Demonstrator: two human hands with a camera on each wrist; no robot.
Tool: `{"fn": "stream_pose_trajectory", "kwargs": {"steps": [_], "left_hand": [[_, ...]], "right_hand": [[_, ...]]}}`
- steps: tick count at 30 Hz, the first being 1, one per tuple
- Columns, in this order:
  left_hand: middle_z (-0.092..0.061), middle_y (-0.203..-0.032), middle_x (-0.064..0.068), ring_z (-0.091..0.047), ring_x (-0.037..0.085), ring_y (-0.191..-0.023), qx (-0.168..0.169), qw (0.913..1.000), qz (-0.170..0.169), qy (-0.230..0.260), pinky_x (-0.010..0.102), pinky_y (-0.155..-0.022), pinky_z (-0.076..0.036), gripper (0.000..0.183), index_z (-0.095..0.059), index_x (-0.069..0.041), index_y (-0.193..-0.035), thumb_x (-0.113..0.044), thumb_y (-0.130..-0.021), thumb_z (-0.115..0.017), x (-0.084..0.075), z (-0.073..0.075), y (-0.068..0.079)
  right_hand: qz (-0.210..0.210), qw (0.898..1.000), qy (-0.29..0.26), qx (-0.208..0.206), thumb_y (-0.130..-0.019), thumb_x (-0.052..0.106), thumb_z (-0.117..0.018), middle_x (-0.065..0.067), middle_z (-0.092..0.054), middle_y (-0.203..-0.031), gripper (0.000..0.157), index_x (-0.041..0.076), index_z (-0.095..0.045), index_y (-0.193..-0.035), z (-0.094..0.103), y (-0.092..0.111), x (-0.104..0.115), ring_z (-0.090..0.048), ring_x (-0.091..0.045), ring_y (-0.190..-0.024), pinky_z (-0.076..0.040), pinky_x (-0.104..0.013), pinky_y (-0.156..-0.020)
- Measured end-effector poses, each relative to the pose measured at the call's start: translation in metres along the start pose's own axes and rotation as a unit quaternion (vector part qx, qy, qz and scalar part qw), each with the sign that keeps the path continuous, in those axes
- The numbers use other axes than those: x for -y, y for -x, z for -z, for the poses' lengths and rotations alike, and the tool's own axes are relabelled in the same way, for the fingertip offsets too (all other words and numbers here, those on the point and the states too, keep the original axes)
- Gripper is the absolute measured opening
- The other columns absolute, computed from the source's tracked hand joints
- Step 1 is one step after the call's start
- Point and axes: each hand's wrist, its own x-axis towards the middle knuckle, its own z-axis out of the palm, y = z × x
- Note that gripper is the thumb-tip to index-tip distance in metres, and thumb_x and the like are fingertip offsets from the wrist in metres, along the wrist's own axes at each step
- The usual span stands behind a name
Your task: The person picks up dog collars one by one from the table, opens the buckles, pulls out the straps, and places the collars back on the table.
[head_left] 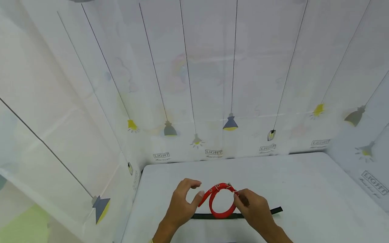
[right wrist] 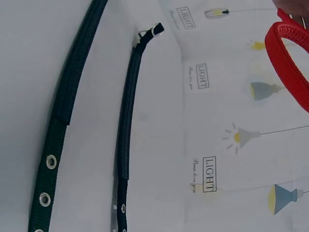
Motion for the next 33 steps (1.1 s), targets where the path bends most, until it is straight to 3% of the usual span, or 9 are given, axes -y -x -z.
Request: {"fn": "stream_pose_trajectory", "kwargs": {"steps": [5, 9, 12, 14, 18, 21, 25, 29, 33], "left_hand": [[-0.067, -0.103, -0.012, -0.063, 0.008, -0.097, 0.058, 0.9976, -0.021, 0.032, 0.03, -0.084, -0.055, 0.027, -0.065, -0.023, -0.121, -0.032, -0.096, -0.067, -0.02, -0.006, 0.001], [-0.07, -0.092, -0.013, -0.06, 0.001, -0.085, 0.092, 0.9945, -0.034, 0.038, 0.023, -0.076, -0.052, 0.023, -0.071, -0.022, -0.113, -0.037, -0.095, -0.069, -0.027, -0.013, 0.003], [-0.071, -0.088, -0.012, -0.058, -0.001, -0.081, 0.112, 0.9916, -0.043, 0.048, 0.019, -0.073, -0.051, 0.02, -0.074, -0.02, -0.105, -0.037, -0.096, -0.067, -0.027, -0.015, 0.004], [-0.071, -0.088, -0.011, -0.058, -0.002, -0.081, 0.13, 0.989, -0.048, 0.053, 0.017, -0.072, -0.051, 0.021, -0.075, -0.019, -0.104, -0.038, -0.097, -0.066, -0.027, -0.014, 0.005], [-0.069, -0.088, -0.009, -0.056, -0.004, -0.082, 0.165, 0.9828, -0.063, 0.054, 0.013, -0.071, -0.05, 0.023, -0.073, -0.016, -0.104, -0.037, -0.098, -0.065, -0.027, -0.011, 0.006], [-0.067, -0.086, -0.008, -0.052, -0.004, -0.08, 0.178, 0.9788, -0.09, 0.048, 0.01, -0.068, -0.047, 0.021, -0.072, -0.014, -0.104, -0.033, -0.1, -0.063, -0.028, -0.009, 0.006], [-0.066, -0.088, -0.006, -0.052, -0.003, -0.08, 0.182, 0.9744, -0.123, 0.047, 0.007, -0.067, -0.046, 0.019, -0.07, -0.014, -0.107, -0.03, -0.1, -0.063, -0.031, -0.008, 0.005], [-0.066, -0.091, -0.004, -0.054, 0.0, -0.083, 0.181, 0.9707, -0.152, 0.044, 0.005, -0.069, -0.046, 0.019, -0.068, -0.014, -0.109, -0.03, -0.099, -0.064, -0.038, -0.005, 0.004], [-0.067, -0.091, -0.005, -0.055, 0.001, -0.082, 0.173, 0.9713, -0.161, 0.021, 0.006, -0.074, -0.044, 0.019, -0.068, -0.015, -0.108, -0.032, -0.098, -0.065, -0.044, -0.004, 0.003]], "right_hand": [[0.048, 0.998, -0.005, -0.04, -0.085, 0.007, -0.072, 0.002, -0.069, -0.069, 0.007, 0.005, -0.066, -0.083, 0.008, 0.018, 0.017, -0.06, 0.003, -0.054, -0.047, -0.007, -0.052], [0.058, 0.996, -0.005, -0.064, -0.102, 0.031, -0.052, 0.001, -0.069, -0.067, 0.035, 0.005, -0.064, -0.082, 0.007, 0.029, 0.025, -0.06, 0.002, -0.05, -0.044, -0.006, -0.048], [0.044, 0.997, -0.021, -0.064, -0.096, 0.021, -0.065, 0.002, -0.068, -0.067, 0.02, 0.006, -0.064, -0.082, 0.006, 0.036, 0.031, -0.059, 0.004, -0.05, -0.044, -0.005, -0.048], [0.026, 0.997, -0.043, -0.051, -0.083, 0.006, -0.078, 0.005, -0.068, -0.067, 0.013, 0.007, -0.064, -0.083, 0.007, 0.041, 0.034, -0.058, 0.006, -0.051, -0.044, -0.006, -0.048], [-0.028, 0.997, -0.076, -0.016, -0.061, -0.002, -0.089, 0.013, -0.063, -0.067, 0.038, 0.012, -0.065, -0.086, 0.014, 0.046, 0.038, -0.051, 0.012, -0.052, -0.044, -0.008, -0.048], [-0.044, 0.995, -0.09, 0.003, -0.064, 0.01, -0.093, 0.014, -0.06, -0.072, 0.04, 0.015, -0.065, -0.093, 0.024, 0.042, 0.04, -0.046, 0.013, -0.055, -0.042, -0.009, -0.048], [-0.002, 0.99, -0.141, 0.029, -0.071, 0.015, -0.091, 0.006, -0.063, -0.088, 0.044, 0.016, -0.066, -0.107, 0.036, 0.025, 0.041, -0.044, 0.009, -0.058, -0.04, -0.007, -0.05], [0.048, 0.974, -0.203, 0.088, -0.079, 0.009, -0.084, 0.008, -0.063, -0.097, 0.038, 0.017, -0.069, -0.113, 0.044, 0.006, 0.043, -0.043, 0.008, -0.059, -0.039, -0.005, -0.052], [0.03, 0.958, -0.235, 0.163, -0.087, 0.012, -0.077, 0.013, -0.063, -0.096, 0.026, 0.023, -0.07, -0.11, 0.051, -0.003, 0.042, -0.044, 0.009, -0.06, -0.041, -0.008, -0.05]]}}
